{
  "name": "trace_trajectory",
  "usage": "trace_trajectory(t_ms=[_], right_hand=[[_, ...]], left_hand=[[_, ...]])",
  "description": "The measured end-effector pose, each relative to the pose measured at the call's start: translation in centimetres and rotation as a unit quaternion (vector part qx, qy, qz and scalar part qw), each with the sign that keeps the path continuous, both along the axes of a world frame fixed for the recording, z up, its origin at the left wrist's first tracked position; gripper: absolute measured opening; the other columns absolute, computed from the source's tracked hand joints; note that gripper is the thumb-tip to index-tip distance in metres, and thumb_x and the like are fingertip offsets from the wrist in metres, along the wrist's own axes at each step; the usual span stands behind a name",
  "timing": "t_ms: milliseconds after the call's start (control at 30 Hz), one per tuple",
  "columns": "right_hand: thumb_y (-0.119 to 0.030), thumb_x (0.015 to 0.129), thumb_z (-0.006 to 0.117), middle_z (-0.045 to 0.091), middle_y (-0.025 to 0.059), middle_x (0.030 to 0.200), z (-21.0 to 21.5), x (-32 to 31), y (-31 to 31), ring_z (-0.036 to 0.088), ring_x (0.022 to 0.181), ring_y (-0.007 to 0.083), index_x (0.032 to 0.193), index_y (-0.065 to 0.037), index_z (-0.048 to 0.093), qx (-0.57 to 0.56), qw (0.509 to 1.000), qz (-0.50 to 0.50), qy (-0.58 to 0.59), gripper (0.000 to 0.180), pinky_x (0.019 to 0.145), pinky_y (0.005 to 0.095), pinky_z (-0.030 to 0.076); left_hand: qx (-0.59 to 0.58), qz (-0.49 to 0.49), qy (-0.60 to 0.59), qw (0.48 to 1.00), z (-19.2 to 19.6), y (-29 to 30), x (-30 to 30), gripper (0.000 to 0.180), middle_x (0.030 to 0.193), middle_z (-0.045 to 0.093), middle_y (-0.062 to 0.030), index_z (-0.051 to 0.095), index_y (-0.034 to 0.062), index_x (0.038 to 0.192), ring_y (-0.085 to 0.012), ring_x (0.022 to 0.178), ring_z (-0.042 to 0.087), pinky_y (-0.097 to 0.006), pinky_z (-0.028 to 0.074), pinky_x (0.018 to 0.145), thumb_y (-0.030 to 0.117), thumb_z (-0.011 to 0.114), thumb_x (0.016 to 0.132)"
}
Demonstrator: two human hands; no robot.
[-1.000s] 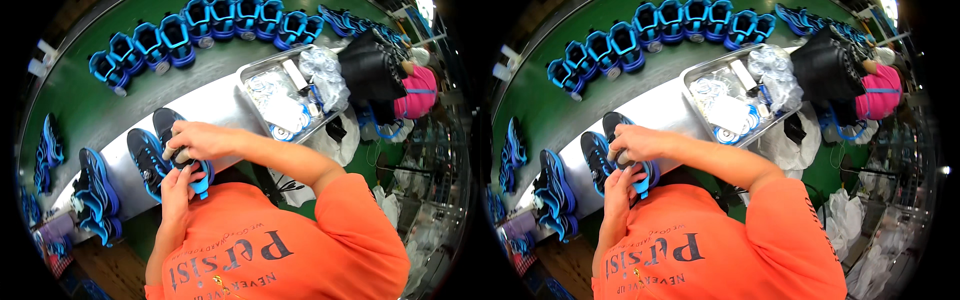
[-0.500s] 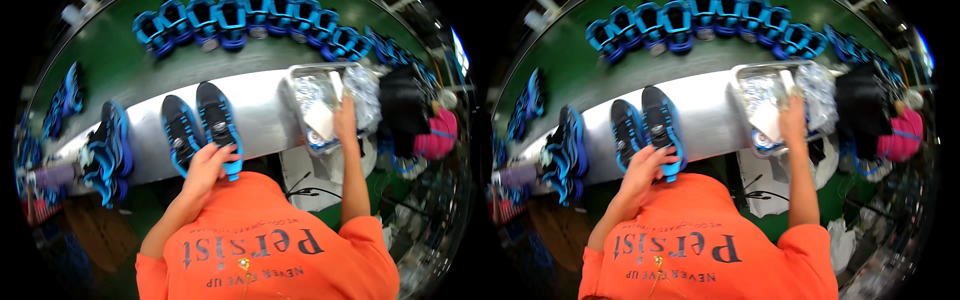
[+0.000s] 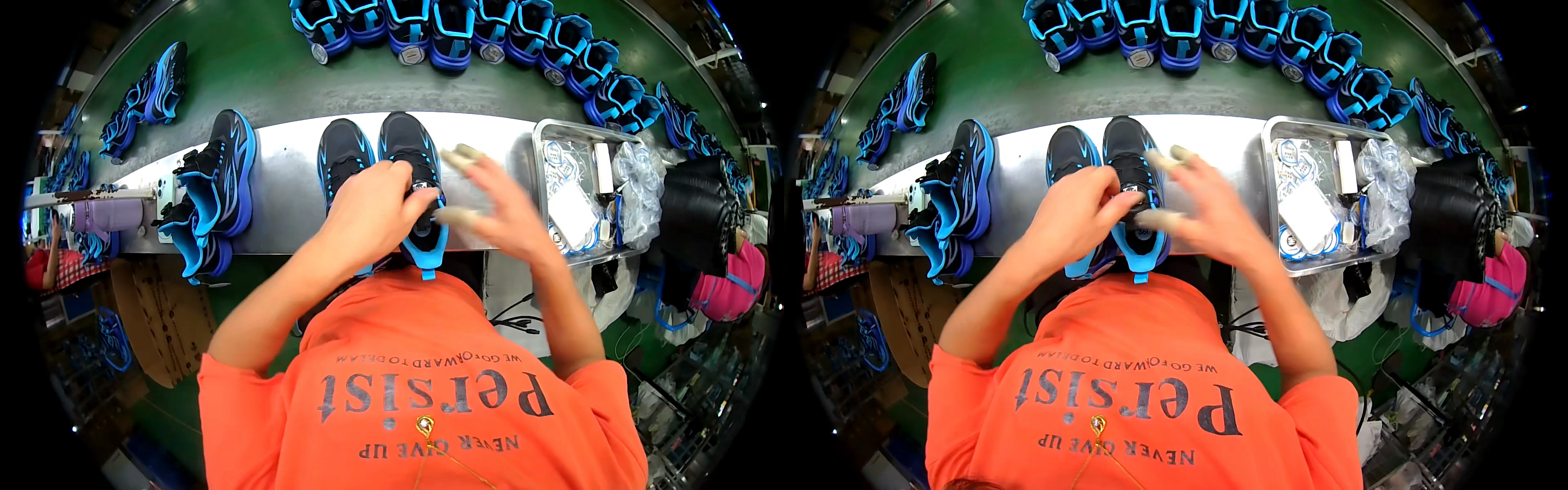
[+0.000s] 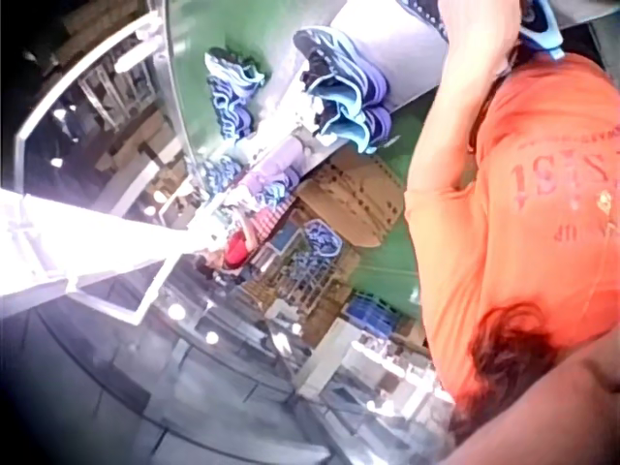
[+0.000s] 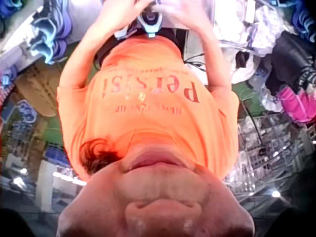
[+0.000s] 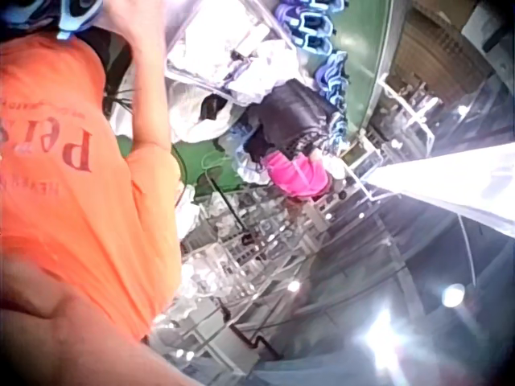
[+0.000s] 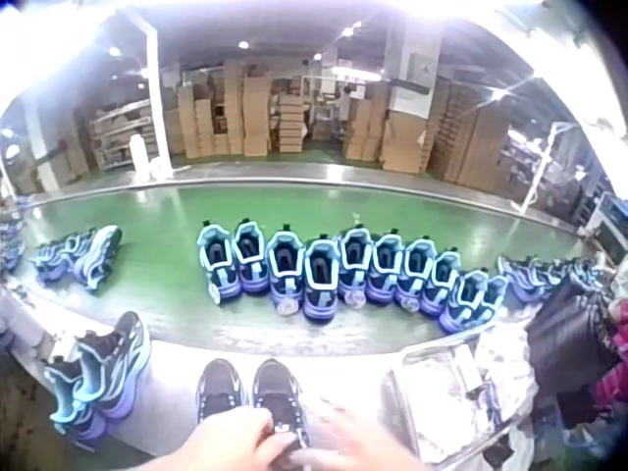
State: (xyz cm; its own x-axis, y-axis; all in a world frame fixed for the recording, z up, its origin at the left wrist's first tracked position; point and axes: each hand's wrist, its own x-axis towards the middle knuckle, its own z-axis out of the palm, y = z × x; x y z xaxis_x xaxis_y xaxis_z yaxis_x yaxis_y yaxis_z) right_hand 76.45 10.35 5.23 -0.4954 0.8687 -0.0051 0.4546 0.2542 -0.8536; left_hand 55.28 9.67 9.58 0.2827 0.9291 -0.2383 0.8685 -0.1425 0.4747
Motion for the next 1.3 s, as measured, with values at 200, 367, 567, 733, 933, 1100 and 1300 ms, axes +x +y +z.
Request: trace_trajectory(t_ms=[200,367,567,733,933,1100,1300], right_hand=[[-0.035,0.075,0.075,0.032,0.0244,0.152,-6.8,-4.0,-0.6,0.035,0.136,0.0446,0.146,-0.014,0.045,0.064,0.996,0.022,0.06,0.08,0.113,0.0495,0.032],[-0.018,0.067,0.075,0.034,0.0216,0.152,-7.1,-3.8,-1.3,0.037,0.135,0.0428,0.145,-0.014,0.046,0.023,0.998,0.004,0.06,0.083,0.112,0.0472,0.034],[-0.024,0.069,0.077,0.036,0.0206,0.151,-7.0,-3.6,-0.1,0.036,0.136,0.0421,0.142,-0.012,0.049,0.02,0.996,0.015,0.08,0.079,0.113,0.0459,0.033],[-0.032,0.076,0.079,0.048,0.019,0.139,-4.1,-1.4,1.1,0.043,0.131,0.0346,0.136,-0.018,0.06,-0.085,0.981,0.045,0.167,0.064,0.11,0.0408,0.035],[-0.017,0.079,0.076,0.056,0.0056,0.1,-2.4,-2.5,0.9,0.052,0.099,0.0191,0.124,-0.019,0.07,-0.068,0.994,0.051,0.066,0.046,0.093,0.033,0.045],[-0.025,0.075,0.077,0.059,0.008,0.089,-1.7,-3.6,-0.4,0.054,0.094,0.0269,0.1,-0.014,0.075,0.056,0.996,-0.055,-0.032,0.028,0.083,0.0372,0.045],[-0.03,0.084,0.073,0.062,0.0144,0.111,-2.5,-0.3,-0.1,0.054,0.111,0.0315,0.113,-0.011,0.07,0.075,0.992,-0.1,-0.015,0.035,0.098,0.0406,0.042]], left_hand=[[-0.085,-0.105,0.116,0.984,-2.4,2.7,0.2,0.058,0.083,0.07,-0.021,0.071,0.0044,0.093,-0.0396,0.082,0.068,-0.049,0.053,0.074,0.06,0.059,0.084],[-0.069,-0.178,0.133,0.973,-2.3,3.2,1.3,0.045,0.086,0.07,-0.0174,0.071,0.0057,0.091,-0.0368,0.08,0.068,-0.046,0.054,0.069,0.049,0.064,0.081],[-0.006,-0.224,0.018,0.974,-1.7,3.1,-0.4,0.035,0.097,0.059,-0.0152,0.058,0.003,0.104,-0.0341,0.091,0.061,-0.043,0.05,0.076,0.023,0.073,0.08],[0.117,-0.102,-0.135,0.979,-2.6,-0.8,-1.5,0.03,0.093,0.056,-0.013,0.056,0.0029,0.102,-0.0322,0.081,0.059,-0.041,0.049,0.07,0.01,0.075,0.079],[-0.231,0.158,-0.285,0.917,-1.9,-7.3,-1.1,0.026,0.09,0.065,-0.0043,0.061,0.0019,0.12,-0.0097,0.071,0.06,-0.025,0.049,0.062,0.008,0.06,0.095],[-0.305,0.193,-0.328,0.873,-1.7,-7.5,0.6,0.029,0.095,0.065,-0.008,0.058,0.0003,0.123,-0.0115,0.076,0.063,-0.026,0.05,0.07,0.01,0.058,0.096],[0.033,-0.084,-0.121,0.988,-0.5,-8.9,-1.3,0.039,0.111,0.062,-0.0139,0.061,0.0041,0.122,-0.0331,0.104,0.057,-0.042,0.047,0.09,0.016,0.07,0.086]])
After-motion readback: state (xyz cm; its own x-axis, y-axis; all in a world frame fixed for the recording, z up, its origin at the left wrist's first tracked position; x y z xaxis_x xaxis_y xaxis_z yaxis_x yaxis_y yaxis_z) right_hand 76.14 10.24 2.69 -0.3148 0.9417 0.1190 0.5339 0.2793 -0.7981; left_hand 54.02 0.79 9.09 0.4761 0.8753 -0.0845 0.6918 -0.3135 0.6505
